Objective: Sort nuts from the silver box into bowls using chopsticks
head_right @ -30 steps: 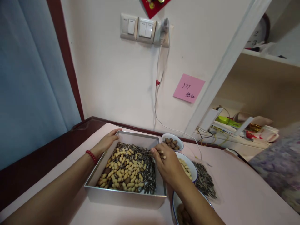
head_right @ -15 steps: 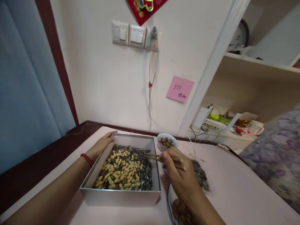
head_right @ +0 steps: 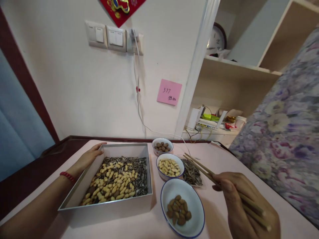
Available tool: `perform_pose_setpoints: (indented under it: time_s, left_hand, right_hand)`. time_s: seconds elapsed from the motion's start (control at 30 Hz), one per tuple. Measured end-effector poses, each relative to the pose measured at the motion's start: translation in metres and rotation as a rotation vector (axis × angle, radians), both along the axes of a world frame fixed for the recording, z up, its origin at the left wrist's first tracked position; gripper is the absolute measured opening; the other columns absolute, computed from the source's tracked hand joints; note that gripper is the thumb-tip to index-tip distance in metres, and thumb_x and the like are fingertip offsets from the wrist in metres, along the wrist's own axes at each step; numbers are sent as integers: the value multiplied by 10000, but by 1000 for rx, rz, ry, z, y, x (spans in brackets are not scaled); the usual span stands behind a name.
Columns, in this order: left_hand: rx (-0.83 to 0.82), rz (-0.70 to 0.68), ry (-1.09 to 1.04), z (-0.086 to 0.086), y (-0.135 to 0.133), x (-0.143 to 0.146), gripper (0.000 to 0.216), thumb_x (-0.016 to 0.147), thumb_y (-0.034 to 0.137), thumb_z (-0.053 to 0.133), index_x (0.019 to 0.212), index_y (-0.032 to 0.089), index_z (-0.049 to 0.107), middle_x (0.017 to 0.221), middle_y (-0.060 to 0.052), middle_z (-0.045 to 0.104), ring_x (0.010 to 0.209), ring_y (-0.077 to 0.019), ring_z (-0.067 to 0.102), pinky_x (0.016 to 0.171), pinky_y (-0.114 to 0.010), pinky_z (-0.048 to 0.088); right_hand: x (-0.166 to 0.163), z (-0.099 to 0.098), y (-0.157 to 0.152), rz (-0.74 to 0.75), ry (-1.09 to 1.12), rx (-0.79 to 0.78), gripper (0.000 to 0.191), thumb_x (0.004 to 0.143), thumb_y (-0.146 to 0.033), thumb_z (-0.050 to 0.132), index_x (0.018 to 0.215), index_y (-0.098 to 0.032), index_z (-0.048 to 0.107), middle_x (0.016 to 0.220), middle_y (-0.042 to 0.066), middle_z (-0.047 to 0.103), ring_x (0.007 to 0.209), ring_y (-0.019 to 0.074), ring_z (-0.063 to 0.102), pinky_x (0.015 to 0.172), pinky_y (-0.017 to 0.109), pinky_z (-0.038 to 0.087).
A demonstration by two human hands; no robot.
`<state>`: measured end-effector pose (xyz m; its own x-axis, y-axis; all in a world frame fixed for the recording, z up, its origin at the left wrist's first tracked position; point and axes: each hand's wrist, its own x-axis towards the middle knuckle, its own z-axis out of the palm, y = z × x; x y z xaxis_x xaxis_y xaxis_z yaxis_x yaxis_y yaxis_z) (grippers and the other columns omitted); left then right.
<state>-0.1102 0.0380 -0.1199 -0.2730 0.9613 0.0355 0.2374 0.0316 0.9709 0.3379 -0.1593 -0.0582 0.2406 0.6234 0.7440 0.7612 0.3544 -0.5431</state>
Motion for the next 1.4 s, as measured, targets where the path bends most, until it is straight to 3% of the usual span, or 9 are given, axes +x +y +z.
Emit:
perform_pose_setpoints:
  time_s: [0.2, 0.33, 0.43, 0.5, 0.7, 0.9, 1.13, 1.4]
  left_hand:
    - [18, 8, 38, 7, -7, 5, 518, 620, 230, 569, 1124, 180, 675, 1130, -68, 733, 1069, -291, 661, 952, -382, 501]
    - [39, 14, 29, 7, -11, 8, 491, 641, 208, 563, 1114, 192, 692, 1045, -40, 758, 1046, -278, 671, 918, -361, 519]
    - [32, 12, 7, 6, -14, 9, 491, 651, 195, 567, 1127, 193, 689, 1012, -35, 761, 991, -265, 688, 865, -341, 536]
    - [26, 6, -15, 5, -15, 10, 498, 652, 186, 567, 1136, 197, 683, 1005, -32, 761, 952, -253, 695, 835, -329, 542]
    - [23, -9, -87, 3, -15, 11, 511, 647, 176, 559, 1147, 186, 667, 1038, -46, 748, 917, -246, 694, 808, -328, 544]
    - [24, -25, -139, 1, -15, 11, 516, 645, 170, 547, 1147, 183, 667, 1033, -48, 742, 926, -255, 686, 801, -333, 537]
    - [10, -38, -177, -3, -13, 11, 559, 638, 171, 536, 1188, 161, 635, 964, -43, 734, 806, -224, 676, 721, -313, 531]
    - [8, -21, -150, 1, -14, 11, 530, 633, 182, 558, 1157, 168, 641, 1031, -57, 733, 884, -242, 682, 765, -319, 535]
  right_hand:
    - [-27, 7, 9, 225, 31, 87, 197, 987, -328, 482, 973, -297, 676, 969, 20, 654, 855, 175, 637, 659, 258, 538]
    - [-71, 19, 24, 459, -75, -18, 181, 993, -255, 478, 1024, -287, 653, 970, 16, 663, 872, 155, 635, 681, 233, 512]
    - [-105, 20, 45, 651, -98, -114, 187, 1009, -260, 459, 946, -262, 635, 853, -3, 630, 792, 132, 611, 674, 239, 475]
    - [-122, 16, 64, 702, -92, -211, 232, 1018, -298, 448, 866, -235, 612, 788, -7, 591, 736, 130, 577, 662, 257, 448]
    - [-148, -4, 121, 665, -212, -291, 321, 1009, -362, 442, 743, -210, 541, 734, 4, 543, 703, 158, 494, 660, 297, 384]
    - [-164, -14, 147, 689, -266, -325, 290, 1003, -353, 457, 774, -212, 566, 778, 16, 588, 732, 167, 519, 679, 301, 371]
    - [-163, -17, 144, 668, -223, -327, 329, 1001, -377, 448, 728, -211, 525, 741, 13, 557, 704, 165, 497, 665, 303, 360]
    - [-139, -2, 119, 664, -74, -315, 369, 1009, -414, 441, 745, -199, 583, 719, 17, 578, 704, 168, 560, 650, 301, 428]
